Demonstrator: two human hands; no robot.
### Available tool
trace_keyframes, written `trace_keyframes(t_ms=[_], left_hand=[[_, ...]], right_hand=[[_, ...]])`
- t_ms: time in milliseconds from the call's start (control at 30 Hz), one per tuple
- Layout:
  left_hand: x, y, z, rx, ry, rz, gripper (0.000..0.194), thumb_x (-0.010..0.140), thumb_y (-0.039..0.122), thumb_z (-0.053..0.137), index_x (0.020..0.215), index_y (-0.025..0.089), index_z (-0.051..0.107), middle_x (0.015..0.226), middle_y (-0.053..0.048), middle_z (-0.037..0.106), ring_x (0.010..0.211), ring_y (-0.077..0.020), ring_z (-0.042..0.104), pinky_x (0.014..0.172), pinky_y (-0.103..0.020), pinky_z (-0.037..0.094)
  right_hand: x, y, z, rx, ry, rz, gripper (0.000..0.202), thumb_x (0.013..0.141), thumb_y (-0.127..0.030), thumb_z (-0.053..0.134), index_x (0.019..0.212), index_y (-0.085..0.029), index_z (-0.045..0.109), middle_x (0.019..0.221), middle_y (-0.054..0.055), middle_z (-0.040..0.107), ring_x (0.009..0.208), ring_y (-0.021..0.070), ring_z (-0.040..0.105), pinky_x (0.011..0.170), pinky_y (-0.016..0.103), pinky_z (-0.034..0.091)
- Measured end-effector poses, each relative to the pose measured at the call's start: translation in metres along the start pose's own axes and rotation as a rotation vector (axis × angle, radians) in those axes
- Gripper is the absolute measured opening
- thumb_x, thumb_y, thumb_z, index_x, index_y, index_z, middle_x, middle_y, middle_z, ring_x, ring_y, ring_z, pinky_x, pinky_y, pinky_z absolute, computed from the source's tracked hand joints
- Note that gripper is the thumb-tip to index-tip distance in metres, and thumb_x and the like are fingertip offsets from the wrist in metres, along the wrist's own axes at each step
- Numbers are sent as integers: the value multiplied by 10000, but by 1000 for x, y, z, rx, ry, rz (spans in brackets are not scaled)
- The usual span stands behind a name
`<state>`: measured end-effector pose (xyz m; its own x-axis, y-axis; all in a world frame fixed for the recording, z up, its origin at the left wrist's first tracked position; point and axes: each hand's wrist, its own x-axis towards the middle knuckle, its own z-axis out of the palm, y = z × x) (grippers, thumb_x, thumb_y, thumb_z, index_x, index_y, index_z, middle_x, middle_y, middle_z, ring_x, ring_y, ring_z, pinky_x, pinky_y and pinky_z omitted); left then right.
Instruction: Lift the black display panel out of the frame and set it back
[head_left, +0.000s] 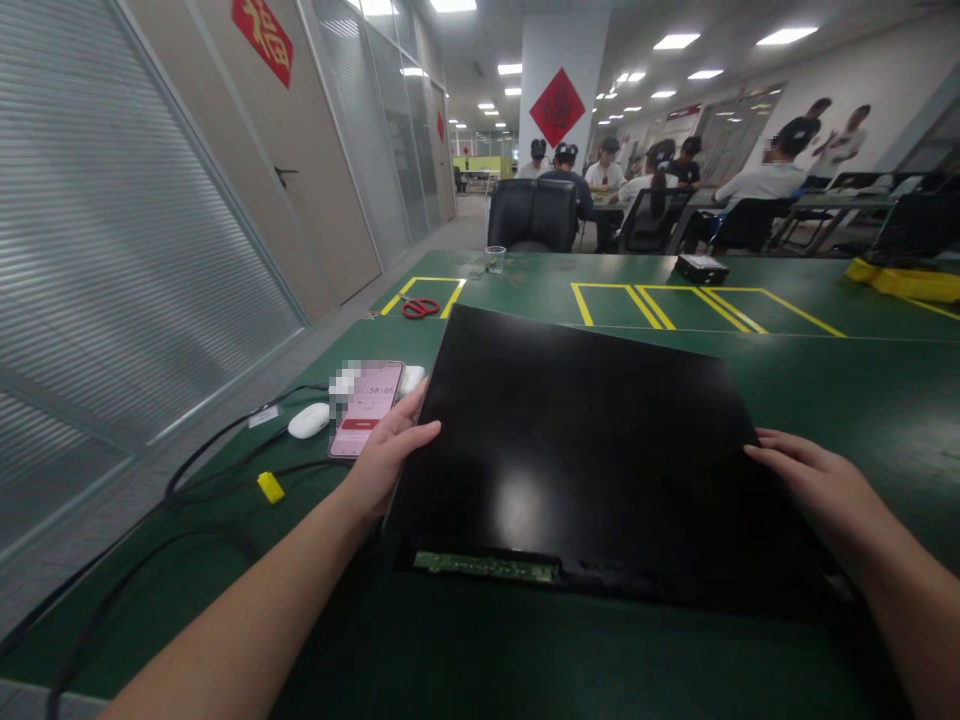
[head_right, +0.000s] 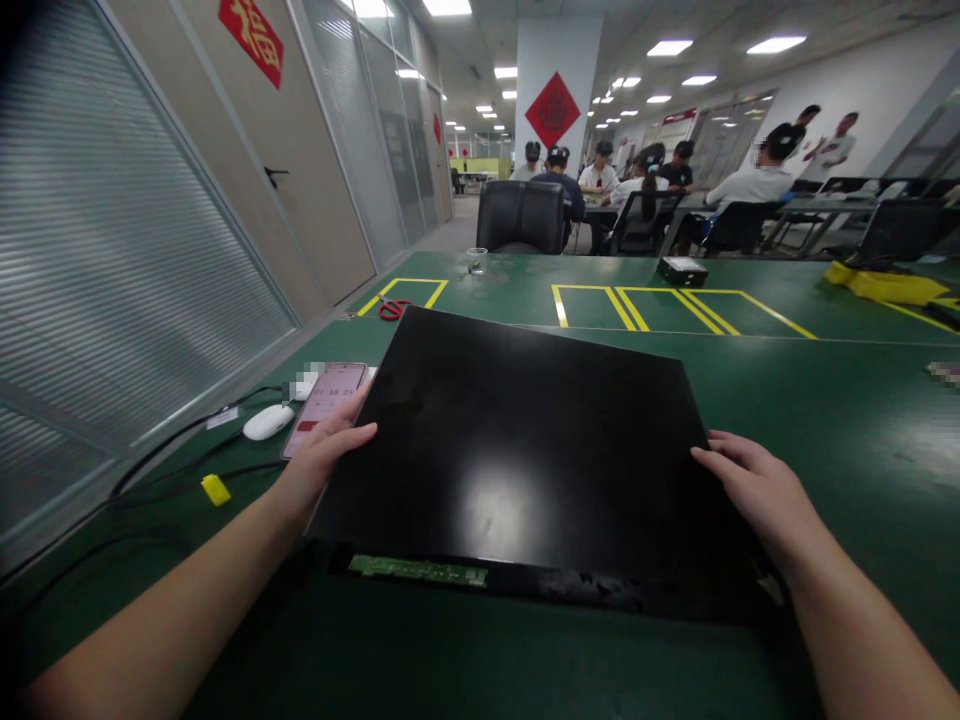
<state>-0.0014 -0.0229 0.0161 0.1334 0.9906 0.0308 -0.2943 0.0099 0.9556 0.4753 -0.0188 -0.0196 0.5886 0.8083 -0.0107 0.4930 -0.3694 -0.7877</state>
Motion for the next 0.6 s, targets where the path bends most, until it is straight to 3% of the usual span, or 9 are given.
trace_keyframes(t_ms=[67, 133, 233, 333, 467, 533, 600], left_hand=[[1, 7, -4, 45, 91, 5, 845, 767, 333, 833, 1563, 266, 557, 1372, -82, 748, 1305, -405, 664, 1098, -487, 552], [4, 13, -9, 66, 145, 23, 827, 751, 337, 823, 1539, 257, 584, 1320, -78, 773, 1262, -406, 690, 1063, -480, 575], [7, 18, -16, 81, 145, 25, 784, 738, 353, 809, 1491, 225, 633, 1287, -84, 784, 1270, -413, 682, 1078, -477, 565], [8, 16, -21, 39, 146, 26, 734, 782, 363, 781, 1488, 231, 630, 1308, -72, 775, 1303, -400, 660, 1112, -482, 545], [10, 5, -24, -58, 143, -58, 602, 881, 554, 685, 1434, 317, 664, 1290, -31, 781, 1291, -398, 664, 1065, -518, 581], [13, -2, -25, 7, 141, -91, 617, 874, 671, 657, 1375, 313, 705, 1253, -43, 795, 1298, -421, 654, 1044, -546, 586], [17, -10, -27, 136, 139, -91, 646, 859, 714, 665, 1334, 282, 729, 1251, -75, 793, 1341, -422, 626, 1069, -553, 564]], right_hand=[[-11, -11, -2, 196, 8, 0, 451, 470, -467, 782, 867, -256, 747, 1261, 98, 763, 1308, 402, 629, 1190, 503, 415], [-22, -21, -6, 420, -35, 35, 456, 449, -408, 809, 874, -263, 730, 1062, 81, 795, 1204, 393, 687, 1113, 490, 507], [-35, -25, -15, 632, -110, 127, 388, 604, -468, 730, 956, -307, 736, 968, 54, 787, 1040, 369, 751, 924, 510, 625], [-42, -21, -24, 624, -171, 242, 308, 714, -515, 684, 922, -301, 762, 913, 92, 785, 968, 392, 765, 823, 550, 649], [-47, -21, -31, 491, -271, 383, 329, 694, -568, 670, 766, -254, 739, 792, 152, 757, 907, 434, 768, 780, 596, 643], [-48, -23, -33, 480, -207, 369, 322, 682, -577, 638, 698, -261, 696, 736, 151, 736, 871, 432, 769, 753, 597, 644], [-48, -23, -34, 468, -120, 240, 292, 680, -551, 629, 686, -264, 686, 750, 152, 740, 877, 435, 766, 742, 602, 647]])
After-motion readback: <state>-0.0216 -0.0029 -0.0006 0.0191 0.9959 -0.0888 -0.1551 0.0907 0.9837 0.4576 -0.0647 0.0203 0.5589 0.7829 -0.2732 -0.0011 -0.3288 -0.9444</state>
